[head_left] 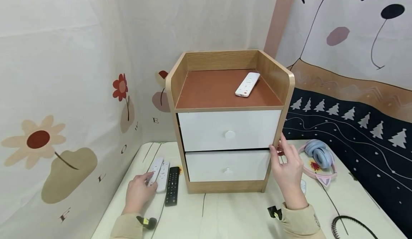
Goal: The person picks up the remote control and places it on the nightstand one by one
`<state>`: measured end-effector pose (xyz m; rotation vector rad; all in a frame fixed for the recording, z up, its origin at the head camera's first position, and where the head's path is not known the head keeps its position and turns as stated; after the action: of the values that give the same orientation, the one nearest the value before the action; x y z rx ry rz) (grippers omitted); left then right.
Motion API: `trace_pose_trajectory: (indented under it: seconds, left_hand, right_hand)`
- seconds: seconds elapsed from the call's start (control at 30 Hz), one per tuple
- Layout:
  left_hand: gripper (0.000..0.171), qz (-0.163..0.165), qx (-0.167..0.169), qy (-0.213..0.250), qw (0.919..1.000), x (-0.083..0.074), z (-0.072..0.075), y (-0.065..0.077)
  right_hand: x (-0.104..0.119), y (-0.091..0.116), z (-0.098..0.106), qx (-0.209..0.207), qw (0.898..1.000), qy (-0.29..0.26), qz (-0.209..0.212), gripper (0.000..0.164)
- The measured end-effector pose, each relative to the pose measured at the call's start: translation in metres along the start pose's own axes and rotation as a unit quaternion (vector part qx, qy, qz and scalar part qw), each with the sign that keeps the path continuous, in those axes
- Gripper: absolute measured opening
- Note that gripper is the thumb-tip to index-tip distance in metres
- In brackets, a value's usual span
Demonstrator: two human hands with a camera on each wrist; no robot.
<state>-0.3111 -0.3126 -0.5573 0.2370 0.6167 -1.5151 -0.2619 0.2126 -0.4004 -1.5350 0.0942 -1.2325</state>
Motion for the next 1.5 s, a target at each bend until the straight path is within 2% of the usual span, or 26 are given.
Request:
trace_pose_trajectory:
  seconds: [0.3, 0.43, 0.6, 0.73, 0.9, 1.03, 1.13, 1.23, 1.37, 1.5]
  left_hand:
    - [0.064, 0.012, 0.013, 0.006, 0.9998, 0.0, 0.002, 0.001]
    - [0.063, 0.016, 0.004, 0.021, 0.9996, 0.001, 0.003, 0.001]
    - [0.058, 0.024, -0.026, 0.041, 0.9985, 0.002, 0.006, 0.001]
    - [0.052, 0.01, -0.05, 0.042, 0.9978, -0.004, 0.012, 0.0]
    - [0.046, -0.016, -0.087, 0.042, 0.9952, -0.021, 0.028, 0.0]
    - [0.04, -0.045, -0.134, 0.031, 0.9894, -0.04, 0.046, 0.002]
    - [0.035, -0.074, -0.184, 0.026, 0.9799, -0.057, 0.06, 0.004]
    - [0.031, -0.103, -0.239, 0.035, 0.965, -0.078, 0.076, 0.007]
    - [0.03, -0.155, -0.304, 0.059, 0.9379, -0.107, 0.099, 0.008]
    - [0.029, -0.217, -0.356, 0.08, 0.9054, -0.133, 0.121, 0.005]
  right_hand:
    - [0.002, 0.0, 0.0, 0.007, 1.0, 0.003, -0.005, 0.066]
    - [0.002, -0.001, 0.001, 0.004, 1.0, 0.001, -0.004, 0.066]
    - [0.002, -0.001, 0.0, 0.005, 1.0, -0.002, 0.0, 0.065]
    - [0.003, -0.001, 0.001, 0.007, 1.0, 0.004, -0.005, 0.066]
    - [0.005, 0.0, 0.002, 0.001, 1.0, 0.007, -0.004, 0.068]
    - [0.003, 0.001, 0.002, 0.005, 1.0, 0.008, -0.009, 0.068]
    - [0.001, 0.002, 0.001, 0.008, 1.0, 0.011, -0.016, 0.066]
    - [0.001, 0.002, 0.001, 0.006, 1.0, 0.013, -0.012, 0.067]
    - [0.005, 0.001, 0.001, 0.0, 1.0, 0.01, -0.006, 0.069]
    - [0.005, 0.001, 0.001, 0.004, 1.0, 0.011, -0.008, 0.068]
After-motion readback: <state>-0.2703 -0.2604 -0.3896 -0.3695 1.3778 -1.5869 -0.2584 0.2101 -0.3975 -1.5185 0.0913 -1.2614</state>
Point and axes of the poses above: each hand's wrist, its own y-axis away from the middle knuckle, its own z-axis out of the back of the hand, x = y × z, the point moved 5 cm from there along -y, towards the middle knuckle, and after that the axes turned 14 degrees about -z, right-handed, at the moved point
